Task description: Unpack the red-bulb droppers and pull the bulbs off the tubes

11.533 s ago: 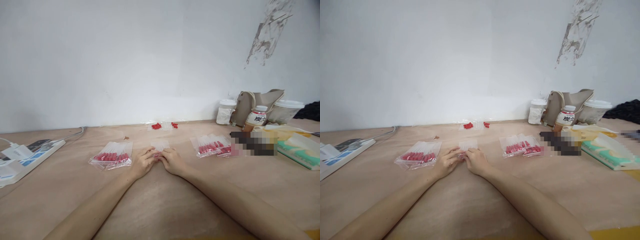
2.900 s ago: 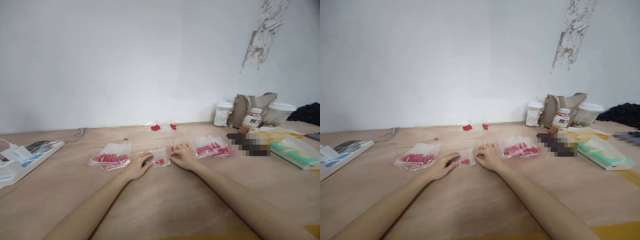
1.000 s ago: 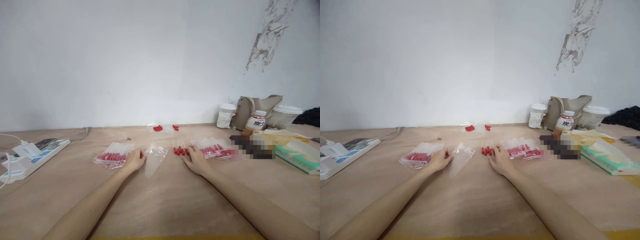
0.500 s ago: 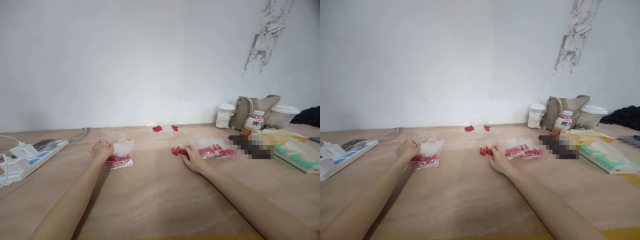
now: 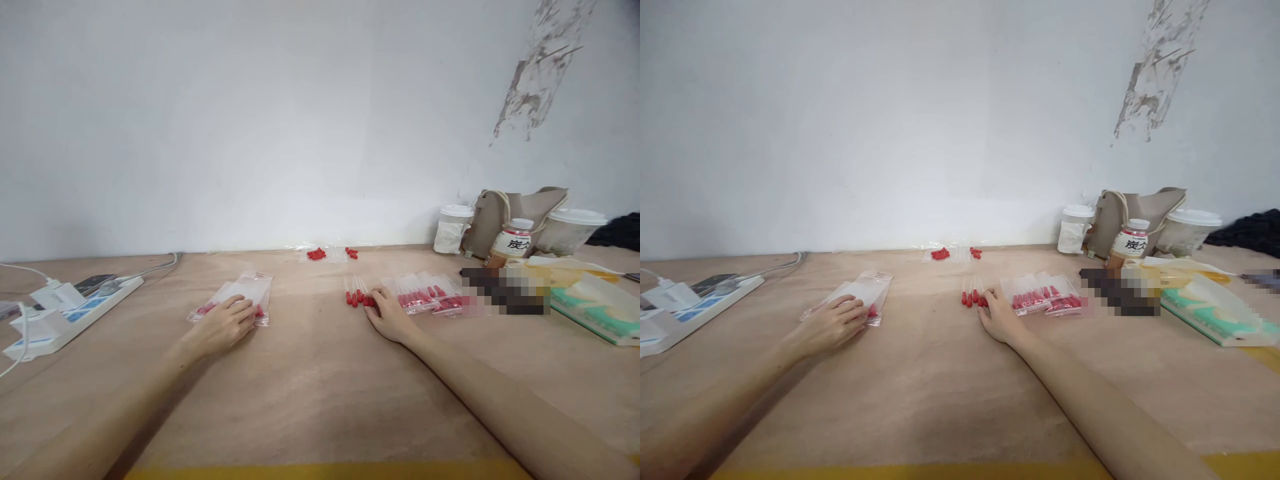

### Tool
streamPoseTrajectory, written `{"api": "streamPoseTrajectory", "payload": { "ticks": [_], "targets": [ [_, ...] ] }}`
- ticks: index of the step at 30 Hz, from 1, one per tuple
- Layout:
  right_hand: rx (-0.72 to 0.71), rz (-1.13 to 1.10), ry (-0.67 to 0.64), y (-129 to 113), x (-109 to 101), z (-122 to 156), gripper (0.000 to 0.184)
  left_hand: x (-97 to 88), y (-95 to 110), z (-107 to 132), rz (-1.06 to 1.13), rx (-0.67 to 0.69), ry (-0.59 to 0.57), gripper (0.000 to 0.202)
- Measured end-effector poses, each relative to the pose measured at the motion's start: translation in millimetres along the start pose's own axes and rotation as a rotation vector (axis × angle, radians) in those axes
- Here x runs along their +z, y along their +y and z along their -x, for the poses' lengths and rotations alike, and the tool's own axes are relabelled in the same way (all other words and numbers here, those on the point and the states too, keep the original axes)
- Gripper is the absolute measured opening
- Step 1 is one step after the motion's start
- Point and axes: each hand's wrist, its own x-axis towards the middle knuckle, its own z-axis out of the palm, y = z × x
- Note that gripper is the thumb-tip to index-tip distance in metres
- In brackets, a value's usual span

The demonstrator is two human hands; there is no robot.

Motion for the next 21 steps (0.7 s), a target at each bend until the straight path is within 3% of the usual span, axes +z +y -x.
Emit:
{"api": "streamPoseTrajectory", "payload": {
  "ticks": [5, 12, 14, 17, 21],
  "targets": [
    [0.011, 0.022, -0.002, -2, -1, -1, 0.011, 10.0, 5, -6, -0.048, -0.013, 0.039, 0.030],
    [0.011, 0.039, 0.049, -9, -7, 0, 0.031, 1.6, 73, -50, 0.263, -0.205, 0.183, 0.027],
    [-0.038, 0.063, 0.068, -16, -11, 0, 0.029, 0.5, 85, -62, 0.389, -0.217, 0.159, 0.027],
    [-0.181, 0.109, 0.031, -31, -14, 0, 0.024, 2.1, 82, -74, 0.479, -0.181, 0.069, 0.028],
    [-0.375, 0.117, -0.083, -57, 1, -7, 0.024, 16.2, 51, -72, 0.311, -0.350, 0.010, 0.041]
  ]
}}
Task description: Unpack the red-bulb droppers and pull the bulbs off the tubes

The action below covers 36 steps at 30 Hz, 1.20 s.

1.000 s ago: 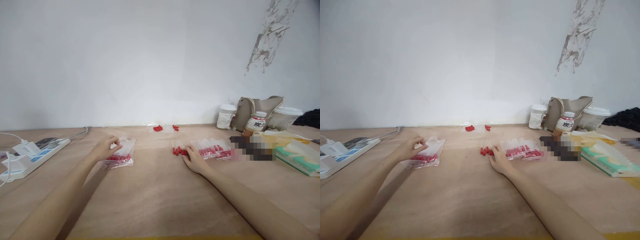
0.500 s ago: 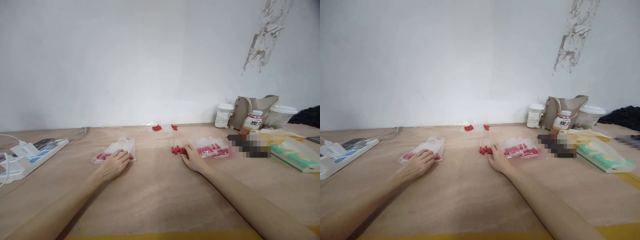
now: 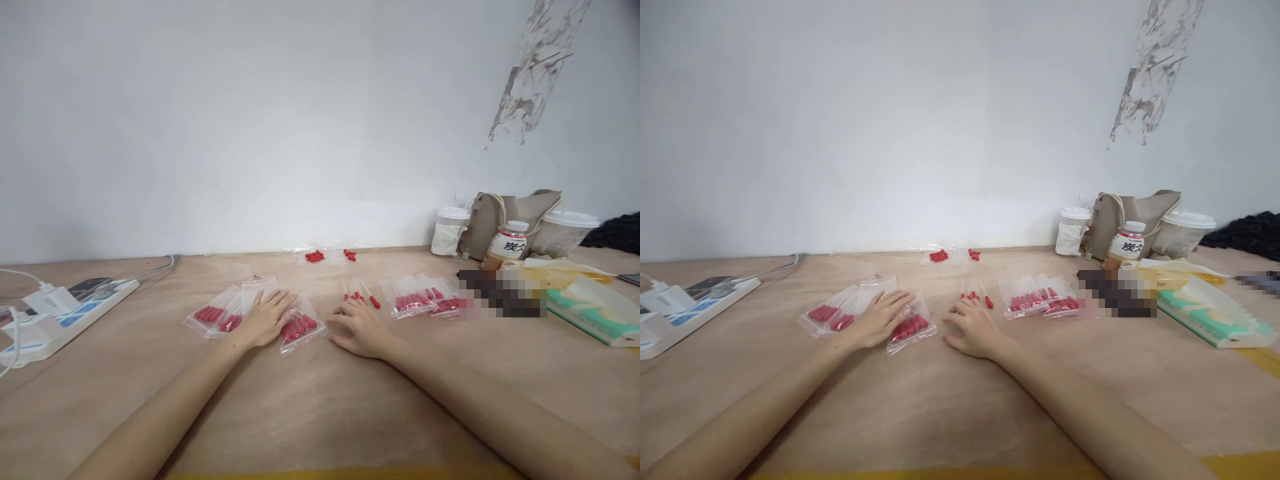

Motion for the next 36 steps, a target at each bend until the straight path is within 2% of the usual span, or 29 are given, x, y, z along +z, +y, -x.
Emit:
{"api": "streamPoseTrajectory", "payload": {
  "ticks": [4, 6, 7, 9, 11, 12, 15, 18, 22, 27, 36],
  "targets": [
    [-0.101, 0.037, -0.013, -14, 20, -19, 0.017, 4.8, -48, 8, -0.083, -0.137, -0.111, 0.044],
    [-0.152, 0.070, -0.023, -14, 26, -24, 0.016, 2.6, -63, 14, -0.094, -0.166, -0.108, 0.044],
    [-0.161, 0.083, -0.023, -13, 26, -24, 0.016, 0.3, -65, 17, -0.105, -0.174, -0.069, 0.043],
    [-0.147, 0.100, -0.011, -10, 24, -22, 0.016, -5.8, -56, 20, -0.099, -0.155, 0.063, 0.039],
    [-0.109, 0.115, 0.017, -5, 18, -16, 0.016, -10.8, -29, 21, -0.012, -0.086, 0.191, 0.034],
    [-0.092, 0.122, 0.027, -2, 15, -13, 0.016, -11.8, -12, 20, 0.063, -0.036, 0.212, 0.032],
    [-0.049, 0.125, 0.041, 4, 8, -3, 0.016, -6.0, 40, 17, 0.181, 0.100, 0.138, 0.027],
    [0.009, 0.103, 0.050, 7, 7, 1, 0.016, 9.5, 64, 12, 0.191, 0.173, 0.133, 0.024],
    [0.050, 0.085, 0.044, 8, 9, 0, 0.017, 25.6, 57, 5, 0.234, 0.190, 0.195, 0.022],
    [0.051, 0.041, 0.070, 9, 9, 1, 0.016, 25.6, 50, 5, 0.388, 0.137, 0.193, 0.025],
    [-0.079, -0.013, 0.109, 8, 11, 0, 0.013, 34.9, 44, 0, 0.658, -0.047, 0.181, 0.010]
  ]
}}
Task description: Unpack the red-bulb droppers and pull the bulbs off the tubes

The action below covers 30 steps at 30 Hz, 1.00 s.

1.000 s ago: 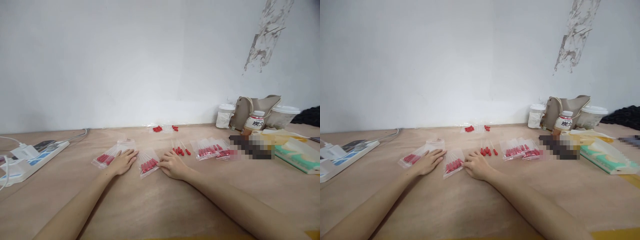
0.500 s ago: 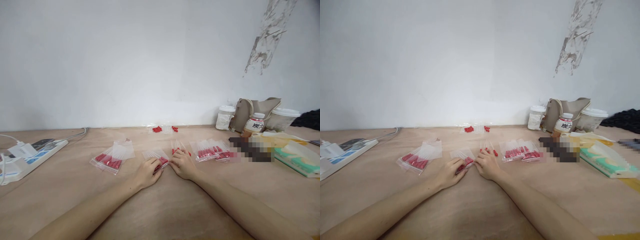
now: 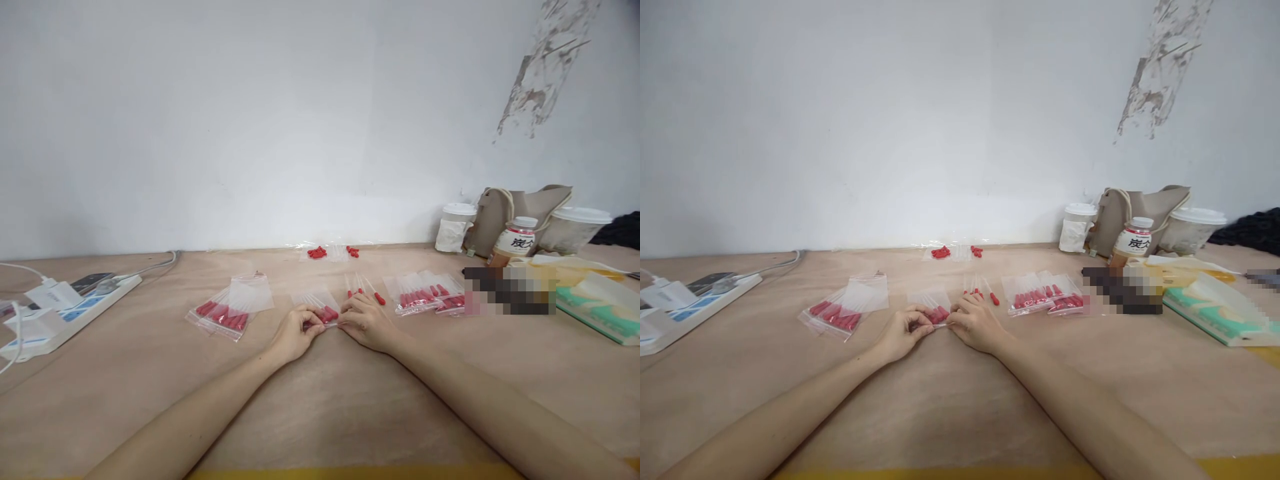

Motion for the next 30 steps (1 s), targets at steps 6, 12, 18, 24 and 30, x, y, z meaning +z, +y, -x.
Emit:
{"api": "streamPoseTrajectory", "payload": {
  "ticks": [6, 12, 18, 24, 30],
  "targets": [
    [-0.081, 0.011, 0.080, -1, 0, -1, 0.014, -0.5, -8, -2, 0.050, -0.072, 0.031, 0.006],
    [-0.087, 0.064, 0.088, -1, 0, -2, 0.013, -1.2, -9, -3, 0.076, -0.099, 0.034, 0.005],
    [-0.098, 0.130, 0.109, -2, 6, -6, 0.016, -1.1, -7, -1, 0.017, -0.051, 0.044, 0.009],
    [-0.160, 0.145, 0.115, -3, 6, -8, 0.015, 2.8, 6, -4, -0.109, 0.108, 0.020, 0.016],
    [-0.139, 0.063, 0.080, -1, 9, -8, 0.017, 7.5, 5, -6, -0.187, 0.246, 0.014, 0.016]
  ]
}}
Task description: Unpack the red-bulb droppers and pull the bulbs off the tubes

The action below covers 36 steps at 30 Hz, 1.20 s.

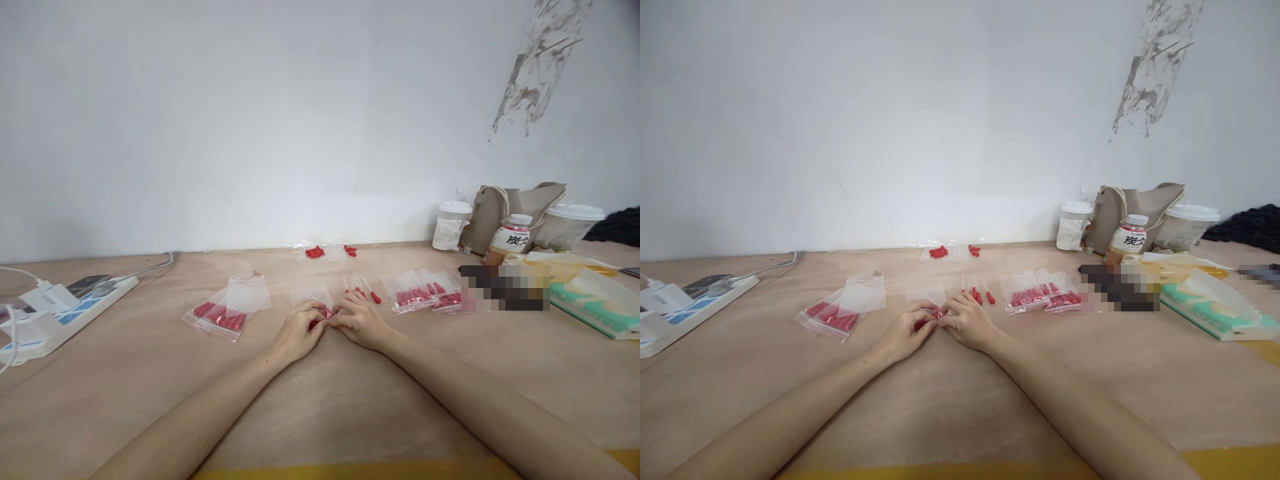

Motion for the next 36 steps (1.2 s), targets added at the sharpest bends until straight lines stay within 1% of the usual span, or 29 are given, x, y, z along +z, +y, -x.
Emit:
{"api": "streamPoseTrajectory", "payload": {
  "ticks": [4, 7, 11, 14, 17, 19, 21, 24, 27, 29, 30, 36],
  "targets": [
    [0.036, -0.038, -0.035, -2, 3, 0, 0.016, 3.2, 1, 2, 0.012, 0.008, -0.011, 0.015],
    [0.089, -0.029, -0.041, -6, 3, -2, 0.016, 4.4, 2, 2, -0.036, -0.007, -0.011, 0.013],
    [0.103, -0.044, -0.060, -13, 0, -5, 0.014, 2.6, -1, 2, -0.105, -0.090, 0.059, 0.013],
    [0.151, -0.169, -0.125, -16, -5, -7, 0.014, -1.5, -1, 3, -0.133, -0.121, 0.128, 0.014],
    [0.239, -0.329, -0.168, -18, -10, -7, 0.014, -8.4, 3, 4, -0.155, -0.070, 0.178, 0.014],
    [0.310, -0.402, -0.138, -17, -11, -6, 0.011, -14.4, 5, 3, -0.136, -0.019, 0.141, 0.014],
    [0.414, -0.449, -0.066, -15, -8, -4, 0.011, -20.6, 2, 2, -0.105, -0.005, 0.086, 0.017],
    [0.589, -0.475, 0.015, -11, -1, -2, 0.015, -28.3, -12, -1, -0.109, -0.039, -0.002, 0.023],
    [0.693, -0.492, 0.020, -7, 6, -1, 0.007, -31.8, -26, -2, -0.107, -0.061, -0.141, 0.030],
    [0.727, -0.476, 0.023, -5, 8, 0, 0.012, -32.1, -29, -1, -0.100, -0.062, -0.191, 0.031],
    [0.733, -0.452, 0.026, -5, 9, 0, 0.014, -32.1, -27, 0, -0.108, -0.057, -0.194, 0.031],
    [0.719, -0.273, 0.032, -8, 7, -1, 0.013, -32.7, -5, 10, -0.271, -0.013, -0.151, 0.023]
  ]
}}
